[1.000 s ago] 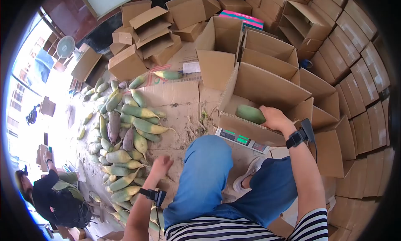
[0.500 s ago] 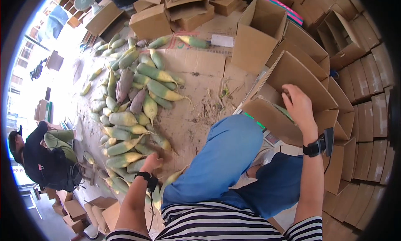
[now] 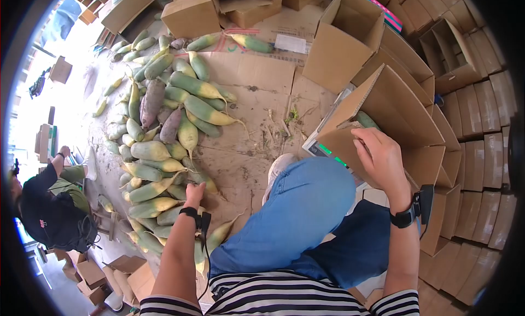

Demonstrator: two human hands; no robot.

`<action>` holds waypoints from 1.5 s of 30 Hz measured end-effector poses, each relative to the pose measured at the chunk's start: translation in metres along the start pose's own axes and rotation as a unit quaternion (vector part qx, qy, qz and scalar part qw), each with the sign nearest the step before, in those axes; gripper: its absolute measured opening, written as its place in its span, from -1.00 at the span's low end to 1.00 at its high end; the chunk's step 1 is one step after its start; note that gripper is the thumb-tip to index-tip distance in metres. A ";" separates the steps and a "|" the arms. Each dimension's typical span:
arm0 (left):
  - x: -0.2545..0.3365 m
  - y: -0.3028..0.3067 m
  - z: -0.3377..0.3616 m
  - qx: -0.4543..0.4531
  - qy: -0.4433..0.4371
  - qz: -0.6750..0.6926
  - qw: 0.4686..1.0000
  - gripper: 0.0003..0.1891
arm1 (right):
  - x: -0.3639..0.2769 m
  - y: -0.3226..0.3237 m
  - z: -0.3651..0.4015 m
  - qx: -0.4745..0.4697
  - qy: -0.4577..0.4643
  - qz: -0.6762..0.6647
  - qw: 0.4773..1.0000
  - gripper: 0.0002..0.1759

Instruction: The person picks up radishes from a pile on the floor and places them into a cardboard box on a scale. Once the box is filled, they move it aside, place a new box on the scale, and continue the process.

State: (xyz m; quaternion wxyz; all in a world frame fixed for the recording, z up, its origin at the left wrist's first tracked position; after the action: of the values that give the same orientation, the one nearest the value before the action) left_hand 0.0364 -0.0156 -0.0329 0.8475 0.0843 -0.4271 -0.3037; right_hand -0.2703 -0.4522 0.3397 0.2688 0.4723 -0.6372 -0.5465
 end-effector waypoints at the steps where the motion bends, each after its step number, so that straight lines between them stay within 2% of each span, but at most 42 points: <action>1: 0.012 -0.008 0.005 0.000 0.044 0.027 0.999 -0.71 | 0.000 -0.001 -0.001 0.004 0.007 0.005 1.000 -0.81; 6: 0.018 -0.024 0.000 0.004 0.156 -0.009 0.988 -0.62 | 0.006 -0.006 -0.005 0.021 0.024 0.030 0.999 -0.80; 9: 0.007 -0.024 -0.007 -0.009 0.168 0.033 0.985 -0.63 | 0.009 -0.007 -0.005 0.025 0.011 0.037 0.999 -0.82; 11: 0.011 -0.030 0.000 0.048 0.139 0.058 0.987 -0.64 | 0.012 -0.010 -0.005 0.030 0.003 0.039 0.999 -0.84; 12: 0.002 -0.031 -0.004 0.041 0.132 0.104 0.985 -0.52 | 0.013 -0.011 -0.006 0.032 0.007 0.024 0.999 -0.86; 13: 0.007 -0.034 0.001 0.063 0.150 0.090 0.983 -0.51 | 0.013 -0.011 -0.007 0.036 0.001 0.034 0.999 -0.86; 15: 0.019 -0.035 0.005 -0.017 0.209 0.212 0.954 -0.54 | 0.011 -0.009 -0.009 0.048 0.006 0.016 0.999 -0.86; 16: 0.024 -0.037 0.007 -0.022 0.205 0.211 0.955 -0.54 | 0.010 -0.007 -0.010 0.054 0.008 0.015 0.998 -0.88; 18: 0.036 -0.040 0.020 -0.135 0.316 0.385 0.857 -0.51 | 0.010 -0.006 -0.010 0.051 0.005 0.015 0.999 -0.88; 19: 0.052 -0.041 0.034 -0.140 0.312 0.382 0.858 -0.51 | 0.011 -0.007 -0.009 0.044 0.005 0.011 0.999 -0.89; 22: 0.123 -0.052 0.084 -0.272 0.229 0.355 0.865 -0.58 | 0.012 -0.011 -0.007 0.063 -0.014 -0.021 0.998 -0.89; 23: 0.151 -0.054 0.101 -0.278 0.226 0.352 0.865 -0.58 | 0.012 -0.010 -0.006 0.074 -0.021 -0.041 0.996 -0.88; 25: 0.219 -0.057 0.138 -0.389 0.043 0.216 0.894 -0.59 | 0.009 -0.008 -0.006 0.069 -0.034 -0.077 0.994 -0.86; 26: 0.245 -0.060 0.147 -0.438 -0.031 0.192 0.878 -0.55 | 0.008 -0.006 -0.008 0.062 -0.043 -0.118 0.990 -0.84; 27: 0.274 -0.064 0.165 -0.442 -0.038 0.187 0.876 -0.55 | 0.006 -0.003 -0.008 0.070 -0.046 -0.114 0.990 -0.84; 29: 0.333 -0.077 0.216 -0.479 -0.253 0.101 0.835 -0.49 | 0.003 0.005 -0.008 -0.005 -0.082 -0.275 0.958 -0.74; 30: 0.354 -0.083 0.236 -0.470 -0.315 0.063 0.822 -0.46 | 0.002 0.013 -0.009 -0.056 -0.088 -0.333 0.937 -0.52; 31: 0.372 -0.091 0.254 -0.459 -0.375 0.027 0.805 -0.43 | 0.001 0.016 -0.008 -0.049 -0.089 -0.332 0.938 -0.52; 32: 0.388 -0.102 0.275 -0.461 -0.379 0.026 0.802 -0.43 | -0.003 0.018 -0.008 -0.020 -0.076 -0.398 0.914 -0.42; 33: 0.403 -0.114 0.296 -0.416 -0.493 -0.052 0.763 -0.40 | -0.005 0.021 -0.007 0.008 -0.062 -0.461 0.885 -0.31; 34: 0.412 -0.126 0.312 -0.360 -0.595 -0.127 0.707 -0.38 | -0.004 0.019 -0.006 0.013 -0.068 -0.468 0.881 -0.22; 35: 0.414 -0.139 0.319 -0.361 -0.597 -0.124 0.706 -0.38 | -0.002 0.021 -0.003 0.015 -0.068 -0.464 0.883 -0.22; 37: 0.413 -0.165 0.322 -0.352 -0.635 -0.103 0.680 -0.34 | 0.002 0.028 0.000 0.057 -0.152 -0.585 0.795 -0.26; 38: 0.412 -0.170 0.318 -0.359 -0.630 -0.102 0.681 -0.33 | 0.011 0.026 0.002 0.100 -0.134 -0.554 0.816 -0.32; 39: 0.408 -0.171 0.309 -0.361 -0.629 -0.106 0.681 -0.33 | 0.019 0.030 0.003 0.102 -0.136 -0.556 0.813 -0.32; 41: 0.392 -0.160 0.279 -0.320 -0.585 -0.133 0.734 -0.32 | 0.039 0.038 0.009 0.241 -0.165 -0.499 0.816 -0.36; 43: 0.354 -0.138 0.222 -0.318 -0.498 -0.200 0.781 -0.36 | 0.051 0.055 0.013 0.307 -0.222 -0.453 0.807 -0.46; 44: 0.321 -0.122 0.187 -0.314 -0.442 -0.226 0.809 -0.39 | 0.061 0.064 0.018 0.259 -0.246 -0.335 0.872 -0.45; 45: 0.276 -0.102 0.149 -0.266 -0.448 -0.310 0.795 -0.43 | 0.072 0.068 0.023 0.206 -0.262 -0.208 0.919 -0.45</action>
State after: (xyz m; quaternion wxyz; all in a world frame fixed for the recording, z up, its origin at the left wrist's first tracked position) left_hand 0.0006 -0.2421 0.2043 0.4113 -0.1623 -0.6123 -0.6555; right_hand -0.3408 -0.5093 0.3862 -0.1314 0.4790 -0.6708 -0.5508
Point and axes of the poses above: each hand's wrist, its own z-axis away from the middle knuckle, its own y-axis out of the back of the hand, x = y × z, the point moved 1 cm from there along -z, towards the middle knuckle, and after that the axes turned 14 degrees about z, right-handed, at the moved point
